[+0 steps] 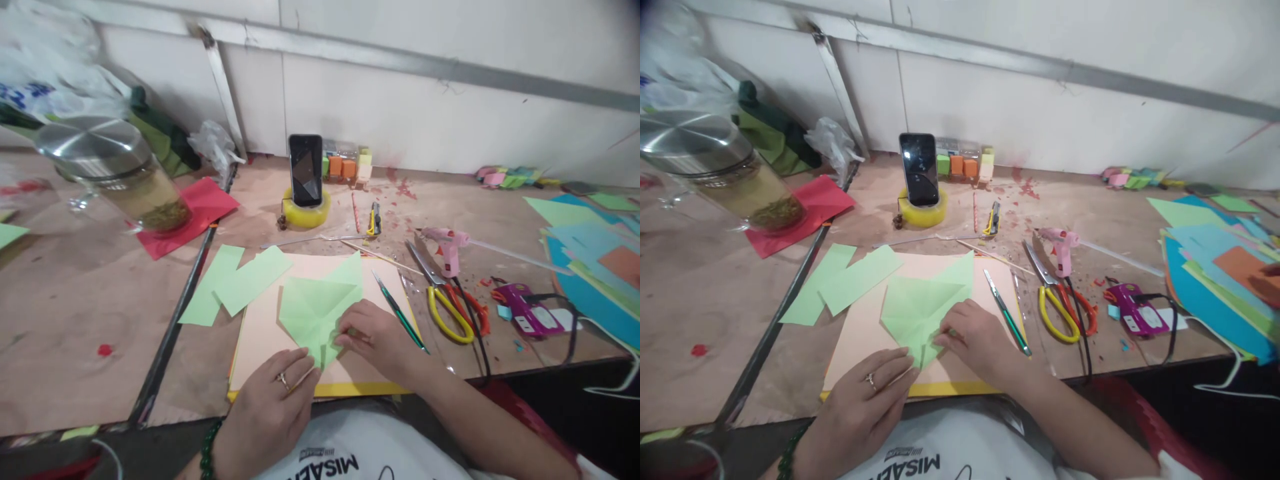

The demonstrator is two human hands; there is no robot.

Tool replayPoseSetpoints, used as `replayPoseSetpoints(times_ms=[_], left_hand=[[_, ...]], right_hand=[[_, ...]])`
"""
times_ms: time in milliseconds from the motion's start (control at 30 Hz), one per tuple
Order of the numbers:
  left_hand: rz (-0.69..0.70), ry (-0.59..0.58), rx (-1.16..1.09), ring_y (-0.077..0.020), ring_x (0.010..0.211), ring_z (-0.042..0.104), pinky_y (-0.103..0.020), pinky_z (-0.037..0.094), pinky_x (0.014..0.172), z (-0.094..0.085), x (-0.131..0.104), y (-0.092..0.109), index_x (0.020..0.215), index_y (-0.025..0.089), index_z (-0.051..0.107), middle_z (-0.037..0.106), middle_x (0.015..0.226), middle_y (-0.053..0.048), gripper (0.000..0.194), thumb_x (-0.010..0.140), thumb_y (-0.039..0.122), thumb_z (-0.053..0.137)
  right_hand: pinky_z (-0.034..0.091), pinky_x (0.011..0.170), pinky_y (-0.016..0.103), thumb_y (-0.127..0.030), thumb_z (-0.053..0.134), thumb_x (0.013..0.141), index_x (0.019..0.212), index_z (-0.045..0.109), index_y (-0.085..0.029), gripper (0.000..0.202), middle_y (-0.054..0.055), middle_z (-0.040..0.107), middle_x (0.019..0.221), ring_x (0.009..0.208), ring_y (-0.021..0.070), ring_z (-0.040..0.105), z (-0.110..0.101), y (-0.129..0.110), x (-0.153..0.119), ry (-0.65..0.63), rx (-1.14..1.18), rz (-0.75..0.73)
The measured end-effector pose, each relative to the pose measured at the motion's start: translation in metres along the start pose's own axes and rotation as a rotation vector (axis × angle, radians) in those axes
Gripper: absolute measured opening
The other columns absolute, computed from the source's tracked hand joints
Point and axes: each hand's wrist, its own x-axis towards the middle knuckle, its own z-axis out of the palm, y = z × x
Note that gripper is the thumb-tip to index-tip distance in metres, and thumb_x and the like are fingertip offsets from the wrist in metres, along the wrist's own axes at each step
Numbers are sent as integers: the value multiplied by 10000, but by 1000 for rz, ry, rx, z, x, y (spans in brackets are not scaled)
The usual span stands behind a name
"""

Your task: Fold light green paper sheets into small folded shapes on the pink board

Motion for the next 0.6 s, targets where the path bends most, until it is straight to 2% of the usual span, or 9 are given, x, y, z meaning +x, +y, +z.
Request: replayPoseSetpoints(times_ms=[300,433,600], left_hand=[[-62,37,-34,-228,897,680,-354,607,771,3,-3,1,971,113,648,724,891,-109,225,836,57,477],[-54,15,-16,-220,867,676,-347,608,742,3,0,1,1062,102,626,721,890,-104,283,839,47,461],[-21,6,2,-225,821,671,-348,613,683,0,6,2,975,109,648,710,847,-100,231,853,52,460]], right_hand=[[458,660,285,-228,751,793,715,603,-200,170,13,638,759,766,185,544,17,3,7,77,-203,-1],[452,650,282,-224,753,791,711,599,-196,176,13,633,745,753,185,539,18,3,7,112,-209,-29],[452,651,278,-233,739,806,706,599,-199,176,14,628,741,756,183,543,17,2,7,122,-195,-34]])
